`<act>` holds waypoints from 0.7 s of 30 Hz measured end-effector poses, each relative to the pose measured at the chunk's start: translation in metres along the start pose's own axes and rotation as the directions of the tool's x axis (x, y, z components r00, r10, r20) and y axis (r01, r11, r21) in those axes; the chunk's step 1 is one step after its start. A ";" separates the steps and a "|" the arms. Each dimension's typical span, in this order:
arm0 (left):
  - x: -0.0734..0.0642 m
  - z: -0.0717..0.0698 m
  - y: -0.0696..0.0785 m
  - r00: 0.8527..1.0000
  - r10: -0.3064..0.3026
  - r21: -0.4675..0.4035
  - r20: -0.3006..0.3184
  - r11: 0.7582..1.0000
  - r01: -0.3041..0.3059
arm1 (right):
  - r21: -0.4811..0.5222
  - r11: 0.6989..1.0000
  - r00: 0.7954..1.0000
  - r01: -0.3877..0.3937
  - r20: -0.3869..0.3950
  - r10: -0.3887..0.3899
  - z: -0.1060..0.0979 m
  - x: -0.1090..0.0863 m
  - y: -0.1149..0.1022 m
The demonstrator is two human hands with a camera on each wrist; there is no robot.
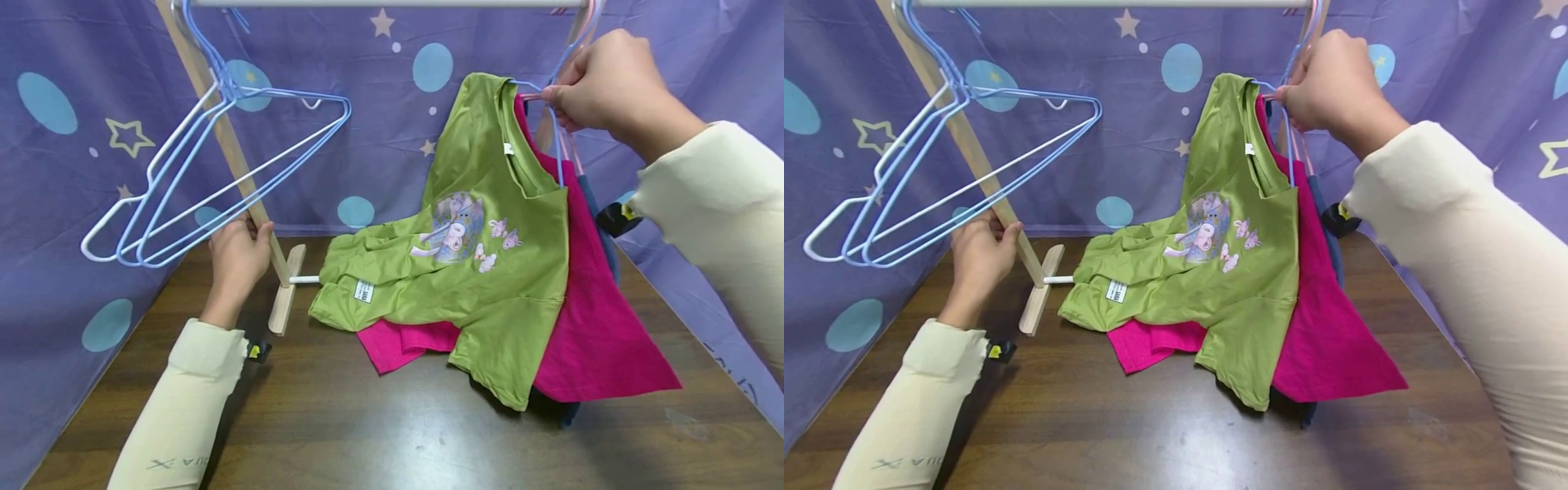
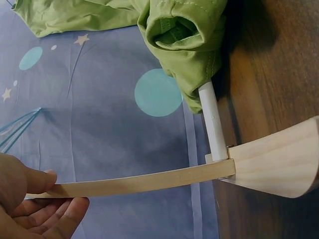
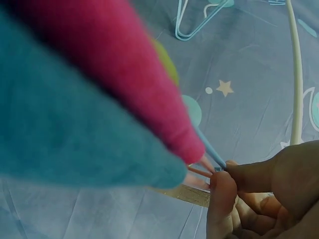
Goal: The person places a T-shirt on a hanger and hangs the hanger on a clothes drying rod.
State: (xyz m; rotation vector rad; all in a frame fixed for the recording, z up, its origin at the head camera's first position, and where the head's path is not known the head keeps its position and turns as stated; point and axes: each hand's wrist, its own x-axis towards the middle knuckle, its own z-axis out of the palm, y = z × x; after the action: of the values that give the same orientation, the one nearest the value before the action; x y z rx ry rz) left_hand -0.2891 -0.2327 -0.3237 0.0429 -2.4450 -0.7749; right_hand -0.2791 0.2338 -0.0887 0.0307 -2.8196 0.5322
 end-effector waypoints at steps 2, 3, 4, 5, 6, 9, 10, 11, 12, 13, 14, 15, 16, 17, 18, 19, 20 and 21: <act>0.000 0.000 0.000 1.000 0.004 0.005 -0.001 1.000 -0.004 | -0.017 1.000 1.000 0.000 0.009 0.000 -0.001 0.002 -0.001; 0.000 0.000 0.001 1.000 0.005 0.006 -0.001 1.000 -0.005 | -0.028 1.000 1.000 0.005 0.011 -0.005 -0.001 0.002 -0.001; 0.001 0.001 0.001 1.000 0.007 0.008 0.000 1.000 -0.007 | -0.036 0.999 1.000 0.010 0.014 -0.009 -0.001 0.003 -0.001; 0.001 0.001 0.001 1.000 0.008 0.010 0.001 1.000 -0.008 | -0.046 0.999 1.000 0.019 0.012 -0.019 -0.002 0.003 -0.001; 0.001 0.001 0.001 1.000 0.008 0.010 0.002 1.000 -0.008 | -0.062 0.998 1.000 0.030 0.009 -0.030 -0.002 0.004 -0.001; 0.002 0.002 0.002 1.000 0.006 0.007 0.004 1.000 -0.006 | -0.089 0.994 0.998 0.061 0.007 -0.061 -0.003 0.005 -0.002; 0.002 0.002 0.002 1.000 0.004 0.006 0.005 1.000 -0.004 | -0.097 0.993 0.998 0.069 0.010 -0.068 -0.003 0.005 -0.002; 0.002 0.002 0.002 1.000 0.002 0.003 0.007 1.000 -0.002 | -0.107 0.992 0.997 0.072 0.015 -0.071 -0.004 0.006 -0.003; 0.002 0.003 0.002 1.000 0.000 0.001 0.007 1.000 0.000 | -0.115 0.991 0.997 0.073 0.022 -0.071 -0.005 0.006 -0.004; 0.002 0.003 0.002 1.000 -0.001 0.000 0.006 1.000 0.001 | -0.124 0.990 0.997 0.069 0.028 -0.066 -0.005 0.006 -0.005; 0.002 0.003 0.002 1.000 -0.001 0.000 0.006 1.000 0.001 | -0.130 0.989 0.997 0.068 0.032 -0.065 -0.005 0.006 -0.006; 0.002 0.003 0.002 1.000 -0.002 0.002 0.006 1.000 0.002 | -0.139 0.988 0.997 0.068 0.034 -0.064 -0.006 0.005 -0.008; 0.002 0.003 0.003 1.000 -0.004 0.003 0.006 1.000 0.004 | -0.146 0.987 0.998 0.064 0.036 -0.059 -0.006 0.005 -0.009; 0.002 0.004 0.002 1.000 -0.006 0.004 0.008 1.000 0.006 | -0.150 0.987 0.998 0.060 0.037 -0.055 -0.006 0.005 -0.010; 0.002 0.004 0.002 1.000 -0.007 0.006 0.008 1.000 0.007 | -0.153 0.987 0.998 0.057 0.036 -0.053 -0.006 0.004 -0.011; 0.002 0.004 0.002 1.000 -0.008 0.008 0.010 1.000 0.008 | -0.157 0.986 0.998 0.056 0.033 -0.051 -0.006 0.003 -0.013; 0.002 0.004 0.002 1.000 -0.009 0.008 0.013 1.000 0.009 | -0.159 0.986 0.998 0.057 0.030 -0.053 -0.006 0.003 -0.014; 0.002 0.004 0.002 1.000 -0.012 0.010 0.016 1.000 0.012 | -0.162 0.985 0.998 0.057 0.026 -0.053 -0.006 0.003 -0.015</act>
State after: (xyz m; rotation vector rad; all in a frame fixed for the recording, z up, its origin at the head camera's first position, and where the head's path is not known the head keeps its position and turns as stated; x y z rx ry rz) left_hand -0.2926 -0.2294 -0.3240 0.0554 -2.4660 -0.7709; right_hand -0.2791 0.2224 -0.0769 0.0824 -2.8637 0.2892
